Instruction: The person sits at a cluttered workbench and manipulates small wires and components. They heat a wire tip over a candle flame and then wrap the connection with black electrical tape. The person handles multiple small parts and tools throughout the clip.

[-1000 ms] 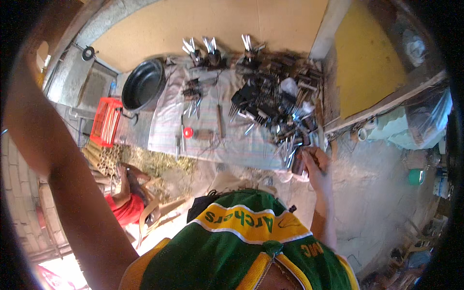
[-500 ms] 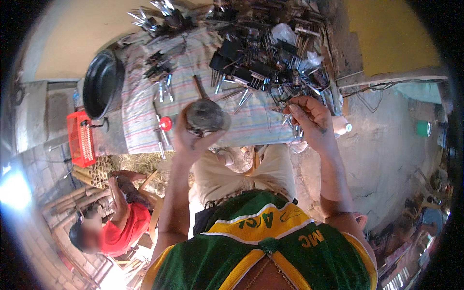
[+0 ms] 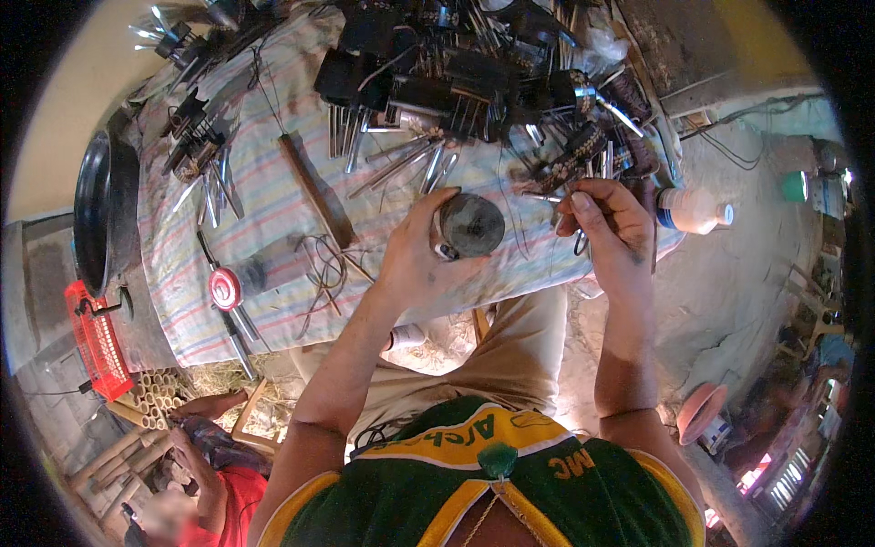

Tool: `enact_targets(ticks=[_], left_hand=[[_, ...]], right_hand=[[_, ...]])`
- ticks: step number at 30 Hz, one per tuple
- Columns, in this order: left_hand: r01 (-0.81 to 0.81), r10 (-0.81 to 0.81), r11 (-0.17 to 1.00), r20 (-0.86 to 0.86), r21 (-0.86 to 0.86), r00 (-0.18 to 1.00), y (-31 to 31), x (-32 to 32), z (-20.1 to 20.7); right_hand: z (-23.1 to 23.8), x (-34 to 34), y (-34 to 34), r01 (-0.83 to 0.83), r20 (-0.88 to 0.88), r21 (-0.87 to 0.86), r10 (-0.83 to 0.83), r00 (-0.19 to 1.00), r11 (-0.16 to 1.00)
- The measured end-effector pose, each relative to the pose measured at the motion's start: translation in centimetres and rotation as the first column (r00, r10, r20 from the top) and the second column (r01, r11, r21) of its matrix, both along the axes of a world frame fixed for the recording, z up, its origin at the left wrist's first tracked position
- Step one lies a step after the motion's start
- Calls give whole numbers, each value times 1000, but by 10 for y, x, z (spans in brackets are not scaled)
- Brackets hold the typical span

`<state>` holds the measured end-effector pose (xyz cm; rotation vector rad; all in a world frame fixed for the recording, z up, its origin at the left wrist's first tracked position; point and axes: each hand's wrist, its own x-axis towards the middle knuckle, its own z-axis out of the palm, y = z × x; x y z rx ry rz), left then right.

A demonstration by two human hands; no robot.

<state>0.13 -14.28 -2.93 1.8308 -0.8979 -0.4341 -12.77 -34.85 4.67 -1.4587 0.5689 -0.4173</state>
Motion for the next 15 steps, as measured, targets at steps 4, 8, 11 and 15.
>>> enact_targets(ticks=[4,8,11,15], left_hand=[[-32,34,997,30,-68,999,-1,-2,-4],[-80,97,981,88,-178,991,23,-14,3],[-193,85,942,-361,-274,929,48,-23,14],[-313,225,944,-493,-103,841,50,-19,31]], right_hand=[[-19,-17,30,39,-22,-96,-41,999,995],[-22,-37,52,28,58,-107,-22,998,994],[-19,-54,63,-18,51,-118,24,998,993],[-17,-81,83,-60,66,-124,69,995,990]])
